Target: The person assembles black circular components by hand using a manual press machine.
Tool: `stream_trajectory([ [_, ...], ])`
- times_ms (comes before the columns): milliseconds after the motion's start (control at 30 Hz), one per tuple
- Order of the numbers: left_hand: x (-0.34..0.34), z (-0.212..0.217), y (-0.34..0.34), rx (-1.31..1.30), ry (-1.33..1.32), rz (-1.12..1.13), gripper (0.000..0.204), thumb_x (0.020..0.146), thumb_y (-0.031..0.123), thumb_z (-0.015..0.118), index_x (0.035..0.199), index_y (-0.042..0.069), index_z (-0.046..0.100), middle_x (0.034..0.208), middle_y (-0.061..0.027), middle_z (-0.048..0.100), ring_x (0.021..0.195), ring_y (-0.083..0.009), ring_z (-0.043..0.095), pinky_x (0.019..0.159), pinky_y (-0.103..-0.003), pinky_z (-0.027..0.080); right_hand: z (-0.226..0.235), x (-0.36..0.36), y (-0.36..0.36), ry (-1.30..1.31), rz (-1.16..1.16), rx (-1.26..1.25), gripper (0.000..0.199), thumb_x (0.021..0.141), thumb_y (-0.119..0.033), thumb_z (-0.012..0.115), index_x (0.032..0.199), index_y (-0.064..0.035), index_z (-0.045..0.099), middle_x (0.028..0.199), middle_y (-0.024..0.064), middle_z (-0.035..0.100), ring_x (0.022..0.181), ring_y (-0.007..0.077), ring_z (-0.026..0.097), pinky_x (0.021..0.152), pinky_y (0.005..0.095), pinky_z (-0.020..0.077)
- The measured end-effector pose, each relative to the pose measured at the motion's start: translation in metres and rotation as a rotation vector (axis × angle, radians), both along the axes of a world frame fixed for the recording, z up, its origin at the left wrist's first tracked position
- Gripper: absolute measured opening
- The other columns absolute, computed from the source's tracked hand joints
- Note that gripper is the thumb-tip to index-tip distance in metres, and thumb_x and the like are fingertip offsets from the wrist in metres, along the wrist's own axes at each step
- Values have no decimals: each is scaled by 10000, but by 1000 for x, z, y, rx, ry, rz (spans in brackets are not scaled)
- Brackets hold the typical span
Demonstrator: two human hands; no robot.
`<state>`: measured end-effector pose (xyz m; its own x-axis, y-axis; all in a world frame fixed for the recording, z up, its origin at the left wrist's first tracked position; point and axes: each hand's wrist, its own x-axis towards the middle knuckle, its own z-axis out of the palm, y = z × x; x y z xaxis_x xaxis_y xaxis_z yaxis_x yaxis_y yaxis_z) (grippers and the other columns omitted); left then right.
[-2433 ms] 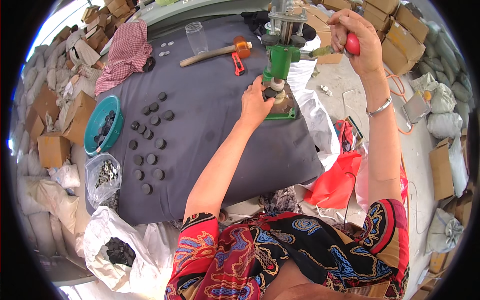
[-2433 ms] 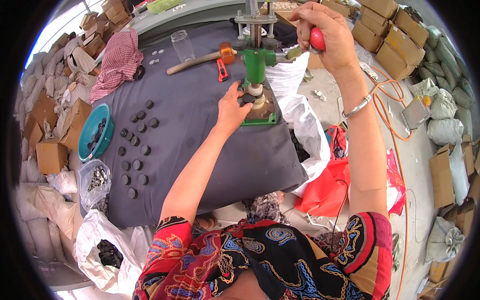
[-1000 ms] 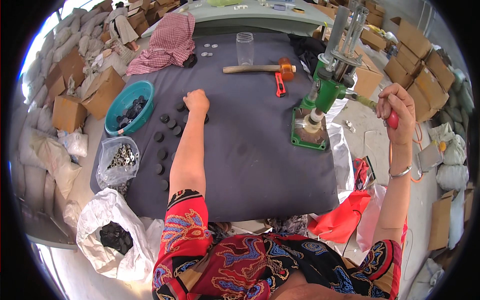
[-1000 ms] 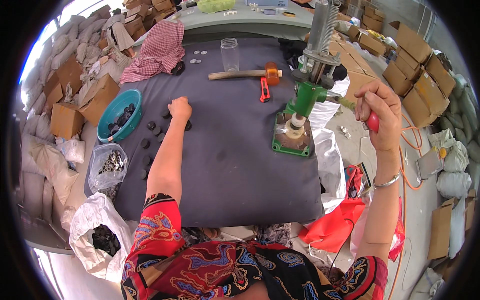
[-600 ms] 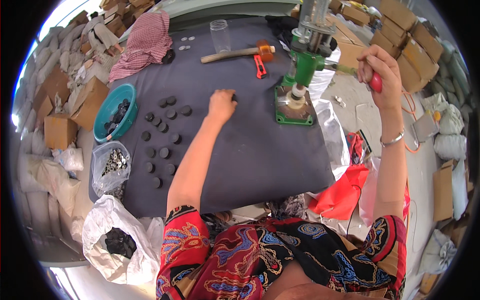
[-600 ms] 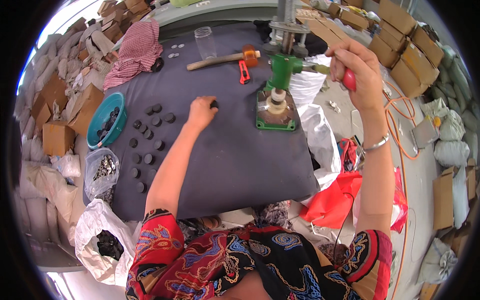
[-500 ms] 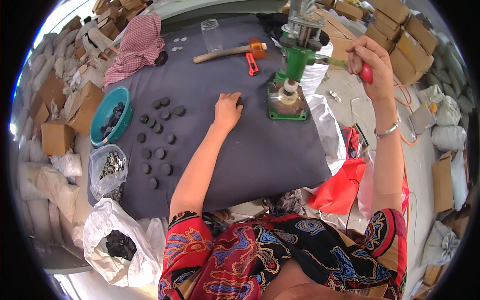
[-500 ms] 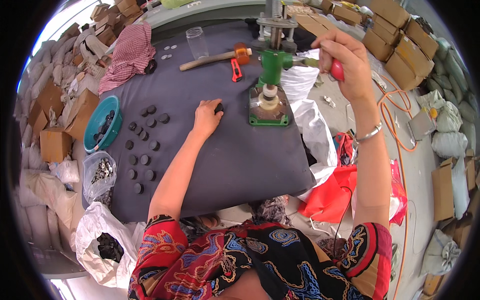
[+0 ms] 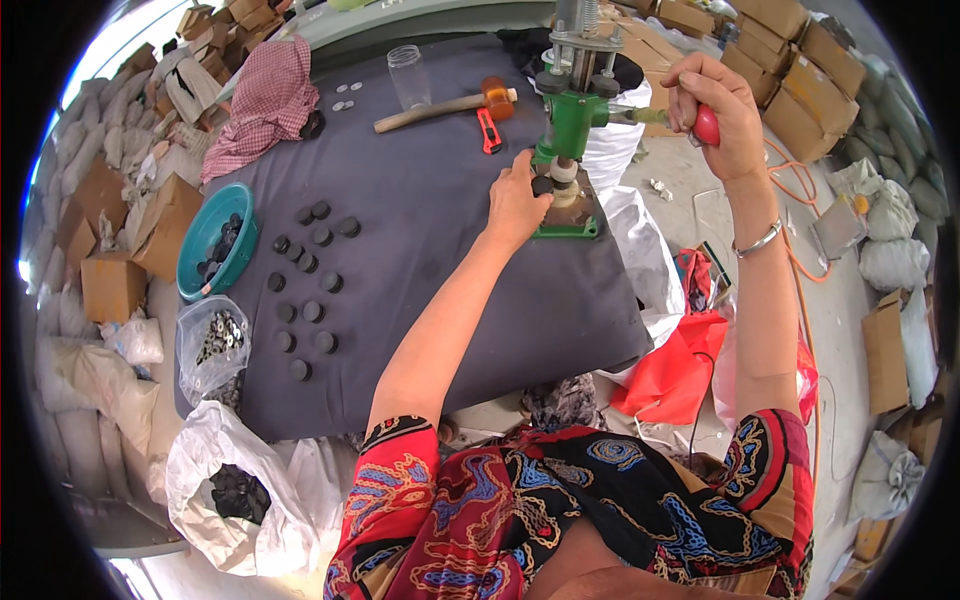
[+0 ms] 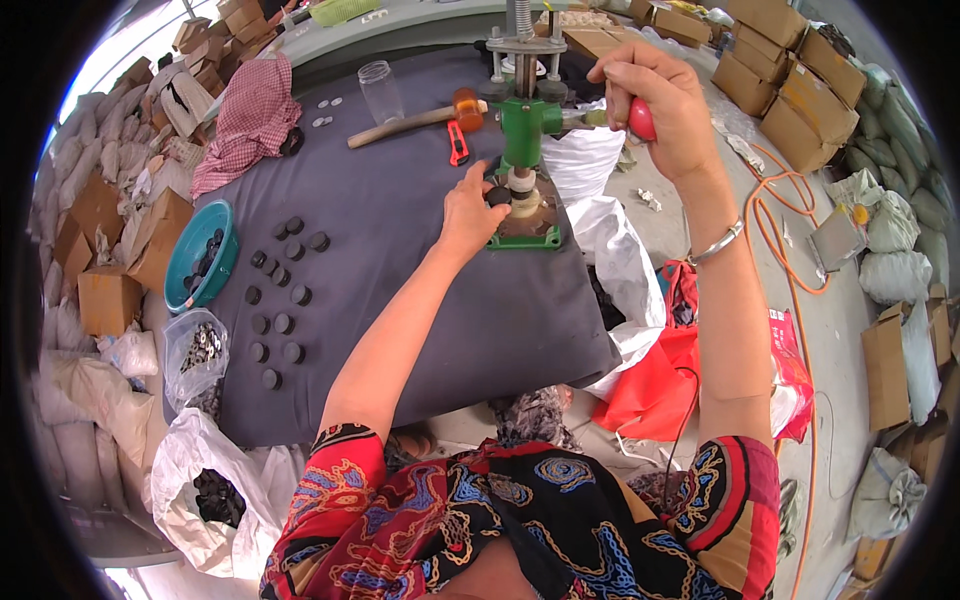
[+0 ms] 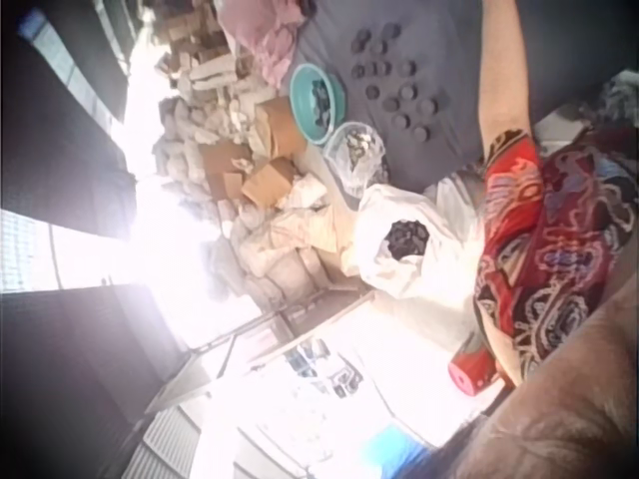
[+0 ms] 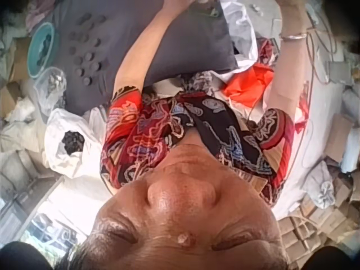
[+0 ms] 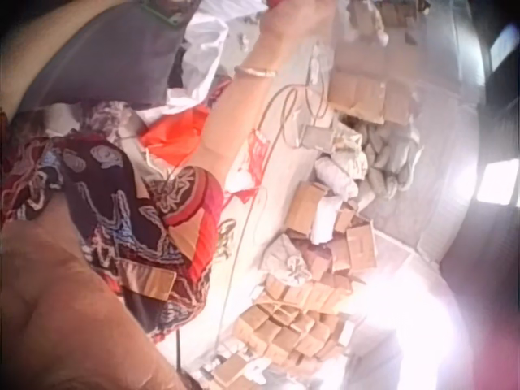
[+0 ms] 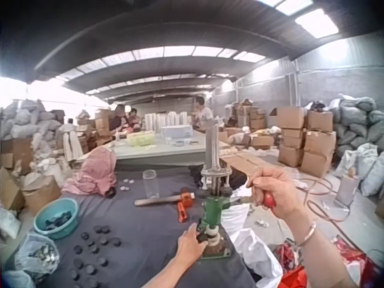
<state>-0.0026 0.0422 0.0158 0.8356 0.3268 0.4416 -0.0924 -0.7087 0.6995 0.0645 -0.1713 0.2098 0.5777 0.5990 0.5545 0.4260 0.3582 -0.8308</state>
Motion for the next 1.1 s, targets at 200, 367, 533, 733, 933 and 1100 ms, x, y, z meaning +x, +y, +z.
stream_trajectory([
  [200, 15, -2, -13, -4, -61, -24, 751, 675, 62, 756, 1328, 16, 386, 1036, -173, 640, 1006, -352, 568, 882, -433, 447, -1, 0, -1, -11, 12, 32, 185, 866, -127, 549, 884, 51, 598, 566, 36, 536, 531, 105, 505, 525, 240, 406],
  [367, 28, -17, -13, -228, -65, 12, 796, 671, 74, 775, 1348, -6, 364, 1071, -173, 646, 1068, -338, 566, 910, -422, 432, 0, -2, 2, -27, -12, 33, 184, 862, -127, 550, 869, 50, 600, 569, 41, 540, 532, 106, 502, 530, 242, 406],
  [533, 35, -14, -22, -291, -24, -9, 790, 667, 77, 778, 1341, -13, 376, 1091, -176, 652, 1051, -327, 595, 909, -400, 442, -12, -5, -7, -31, -47, 18, 175, 854, -117, 551, 849, 47, 609, 573, 30, 535, 537, 94, 493, 534, 238, 397],
  [733, 26, -19, -14, -244, -90, 30, 807, 646, 80, 784, 1341, -33, 388, 1087, -173, 665, 1021, -290, 638, 881, -349, 484, -60, -37, -19, -142, -249, -101, 120, 826, -96, 569, 822, 11, 623, 629, 13, 556, 582, 86, 509, 547, 242, 409],
  [933, -13, -24, 21, -5, -138, 134, 655, 685, 103, 745, 1278, 12, 482, 1139, -181, 628, 1059, -316, 598, 911, -395, 463, -118, -50, -22, -559, -336, -45, 32, 750, -5, 626, 755, -4, 594, 641, 65, 542, 558, 195, 512, 531, 284, 385],
  [1100, -70, -11, 107, 464, 1, 598, 373, 764, 132, 650, 1115, 25, 577, 1194, -169, 572, 1064, -340, 538, 876, -451, 442, -106, -45, -28, -346, -293, -221, 75, 828, -76, 620, 800, -6, 615, 666, -6, 556, 583, 62, 494, 520, 223, 371],
])
